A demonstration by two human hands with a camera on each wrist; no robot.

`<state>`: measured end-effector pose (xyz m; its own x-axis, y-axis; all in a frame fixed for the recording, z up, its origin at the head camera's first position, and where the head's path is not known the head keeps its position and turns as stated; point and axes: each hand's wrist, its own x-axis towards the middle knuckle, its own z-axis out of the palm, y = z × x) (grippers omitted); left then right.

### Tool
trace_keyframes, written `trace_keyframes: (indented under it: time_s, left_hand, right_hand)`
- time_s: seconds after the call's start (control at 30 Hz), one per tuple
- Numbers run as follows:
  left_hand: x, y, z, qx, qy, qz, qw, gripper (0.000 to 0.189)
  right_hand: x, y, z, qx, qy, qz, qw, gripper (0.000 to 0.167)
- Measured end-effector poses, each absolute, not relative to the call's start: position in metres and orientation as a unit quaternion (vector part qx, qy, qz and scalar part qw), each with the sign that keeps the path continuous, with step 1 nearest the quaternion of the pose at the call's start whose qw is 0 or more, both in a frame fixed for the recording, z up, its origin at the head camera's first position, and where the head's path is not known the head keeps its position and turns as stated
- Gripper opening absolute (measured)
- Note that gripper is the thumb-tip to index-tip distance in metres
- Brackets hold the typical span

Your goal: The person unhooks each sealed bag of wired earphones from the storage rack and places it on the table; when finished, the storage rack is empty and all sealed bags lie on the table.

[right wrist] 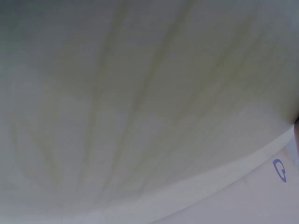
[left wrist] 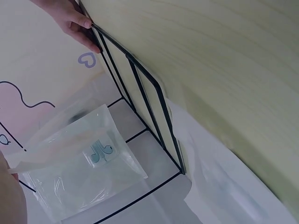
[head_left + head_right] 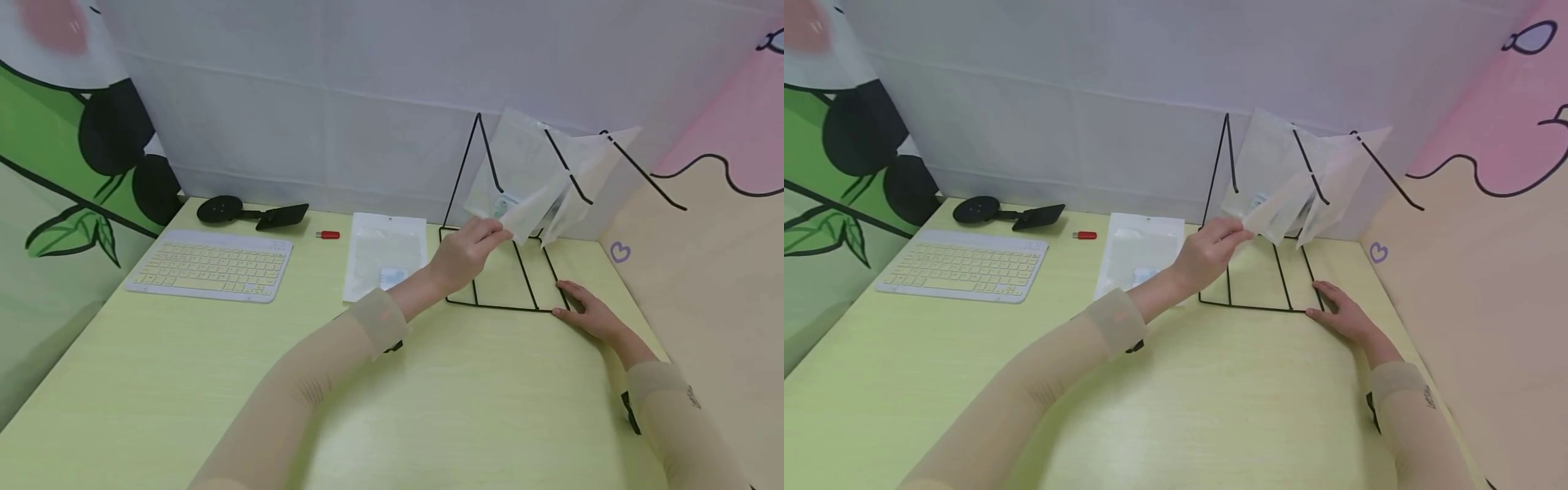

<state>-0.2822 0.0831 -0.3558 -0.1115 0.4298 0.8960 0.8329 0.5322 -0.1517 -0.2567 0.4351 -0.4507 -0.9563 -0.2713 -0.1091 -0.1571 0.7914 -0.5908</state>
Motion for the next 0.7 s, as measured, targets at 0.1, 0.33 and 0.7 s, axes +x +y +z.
trace_keyframes:
  time_s: [0.1, 0.33, 0.7]
  left_hand:
    - [-0.281, 0.081, -0.356, -0.451, -0.712, -0.197, 0.500, 0.024]
    - [-0.276, 0.077, -0.356, -0.466, -0.699, -0.189, 0.508, 0.021]
    - [-0.274, 0.070, -0.354, -0.494, -0.678, -0.159, 0.520, 0.020]
  right_hand:
    - [-0.258, 0.437, -0.454, -0.114, 0.943, -0.300, 0.092, 0.077]
    - [-0.259, 0.438, -0.456, -0.115, 0.941, -0.306, 0.092, 0.077]
    - [-0.259, 0.440, -0.456, -0.115, 0.940, -0.307, 0.094, 0.077]
